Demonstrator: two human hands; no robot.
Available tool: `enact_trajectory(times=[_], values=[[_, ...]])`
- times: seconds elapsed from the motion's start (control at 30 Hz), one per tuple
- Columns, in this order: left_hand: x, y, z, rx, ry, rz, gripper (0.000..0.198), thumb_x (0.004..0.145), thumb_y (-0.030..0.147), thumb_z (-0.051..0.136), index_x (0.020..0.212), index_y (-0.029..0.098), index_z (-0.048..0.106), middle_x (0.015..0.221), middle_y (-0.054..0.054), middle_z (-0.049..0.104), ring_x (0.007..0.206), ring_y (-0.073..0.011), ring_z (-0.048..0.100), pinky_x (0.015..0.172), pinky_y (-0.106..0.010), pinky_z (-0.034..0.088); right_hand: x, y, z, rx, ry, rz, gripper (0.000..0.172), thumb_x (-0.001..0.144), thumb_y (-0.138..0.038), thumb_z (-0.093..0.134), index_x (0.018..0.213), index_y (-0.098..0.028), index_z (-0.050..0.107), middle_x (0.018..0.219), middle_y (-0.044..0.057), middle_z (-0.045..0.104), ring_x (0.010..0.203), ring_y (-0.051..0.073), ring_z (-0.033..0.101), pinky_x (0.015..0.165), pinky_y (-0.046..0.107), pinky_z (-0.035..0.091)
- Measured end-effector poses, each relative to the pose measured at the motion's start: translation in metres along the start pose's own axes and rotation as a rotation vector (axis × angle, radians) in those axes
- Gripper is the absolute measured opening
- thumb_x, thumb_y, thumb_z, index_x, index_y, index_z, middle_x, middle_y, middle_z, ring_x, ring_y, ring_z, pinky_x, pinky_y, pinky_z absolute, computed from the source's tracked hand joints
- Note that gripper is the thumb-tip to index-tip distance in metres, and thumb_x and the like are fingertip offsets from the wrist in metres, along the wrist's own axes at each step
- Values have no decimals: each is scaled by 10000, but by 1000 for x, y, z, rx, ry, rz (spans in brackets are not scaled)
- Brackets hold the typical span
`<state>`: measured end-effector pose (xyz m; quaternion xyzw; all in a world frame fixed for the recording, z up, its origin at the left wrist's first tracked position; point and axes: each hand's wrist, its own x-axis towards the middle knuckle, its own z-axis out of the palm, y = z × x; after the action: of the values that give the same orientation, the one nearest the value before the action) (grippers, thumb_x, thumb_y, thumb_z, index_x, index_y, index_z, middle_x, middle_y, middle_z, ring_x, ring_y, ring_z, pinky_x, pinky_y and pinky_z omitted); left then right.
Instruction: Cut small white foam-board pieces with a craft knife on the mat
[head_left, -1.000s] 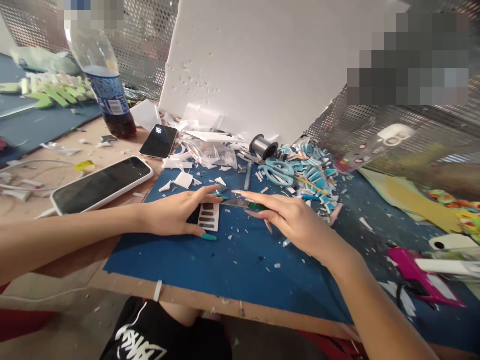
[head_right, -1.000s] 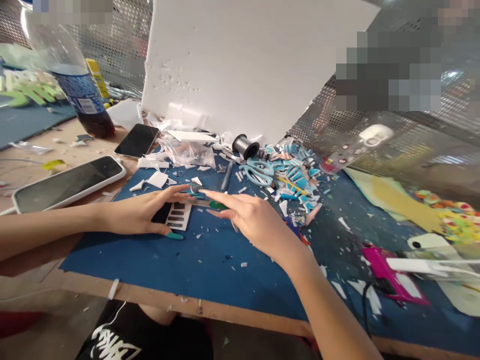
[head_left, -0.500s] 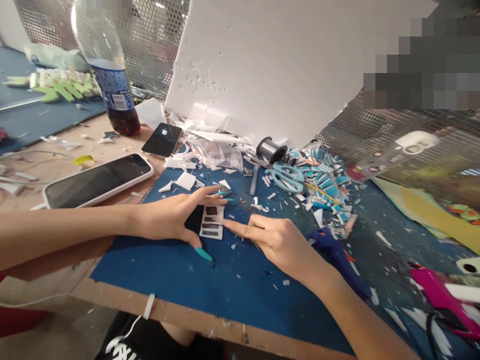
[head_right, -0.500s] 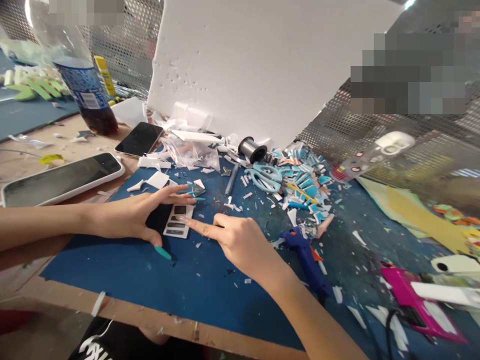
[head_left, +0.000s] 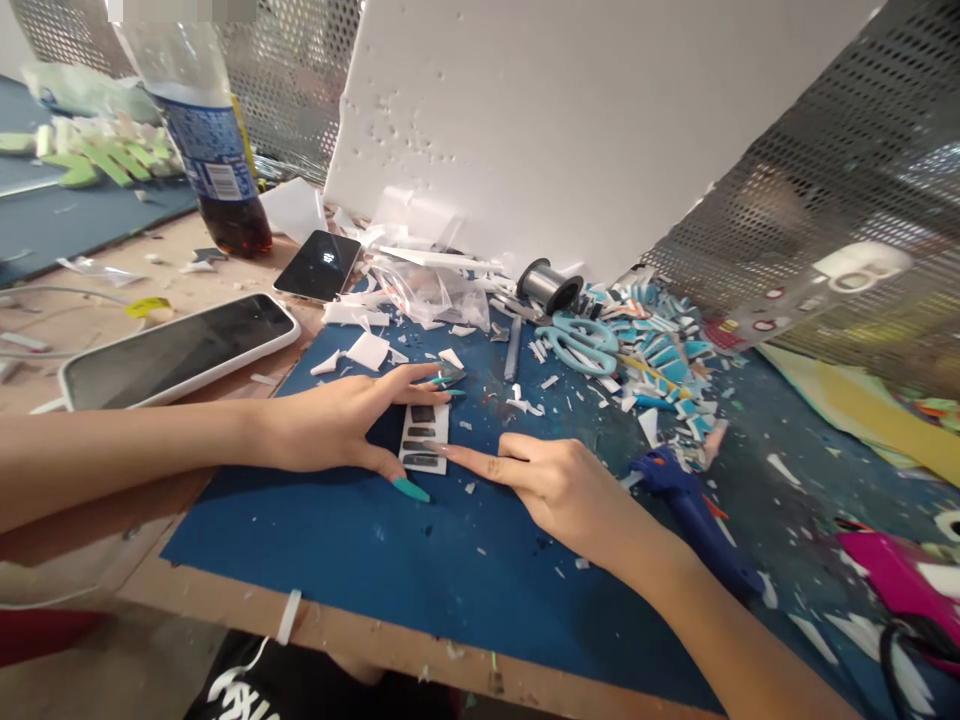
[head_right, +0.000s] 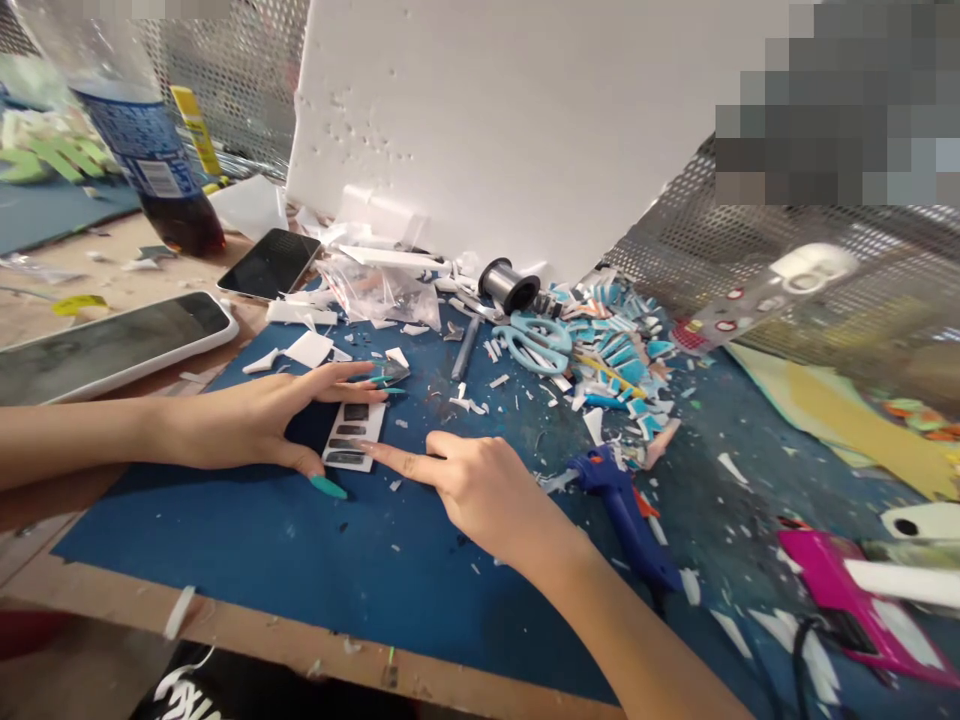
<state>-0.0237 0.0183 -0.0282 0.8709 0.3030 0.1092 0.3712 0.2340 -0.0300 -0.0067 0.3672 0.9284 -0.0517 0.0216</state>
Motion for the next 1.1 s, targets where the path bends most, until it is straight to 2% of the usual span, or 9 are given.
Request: enact_trajectory(times=[0.2, 0.5, 0.67, 1.1], values=[[1, 1, 0, 1, -11, -8, 864, 784, 342, 666, 1413, 279, 78, 1451, -49, 393, 1309, -245, 408, 999, -339, 365, 0, 0, 0, -26, 1, 2, 646, 852, 11, 304, 1359, -379, 402, 686, -12, 500, 507, 79, 412, 486, 173, 323], [-1, -3, 3, 9, 19, 51, 909, 784, 374, 660, 1431, 289, 27, 1465, -69, 362, 1311, -267, 402, 987, -355, 382, -2, -5, -2, -104, 9, -1, 646, 855, 0, 328, 1376, -379, 373, 687, -21, 483, 471, 77, 344, 464, 200, 261], [0, 0, 3, 32, 22, 29, 903, 781, 369, 661, 1439, 284, 49, 1433, -77, 413, 1277, -275, 447, 979, -376, 400, -3, -8, -4, -143, 10, -2, 660, 837, 10, 338, 1383, -359, 372, 682, -23, 479, 464, 74, 339, 455, 203, 248], [0, 1, 3, 70, -5, 15, 871, 802, 381, 640, 1445, 296, 58, 1441, -43, 406, 1287, -251, 439, 980, -338, 398, -2, -11, -4, -201, 43, -19, 686, 805, 28, 366, 1374, -354, 396, 673, -28, 478, 443, 75, 292, 435, 218, 197]])
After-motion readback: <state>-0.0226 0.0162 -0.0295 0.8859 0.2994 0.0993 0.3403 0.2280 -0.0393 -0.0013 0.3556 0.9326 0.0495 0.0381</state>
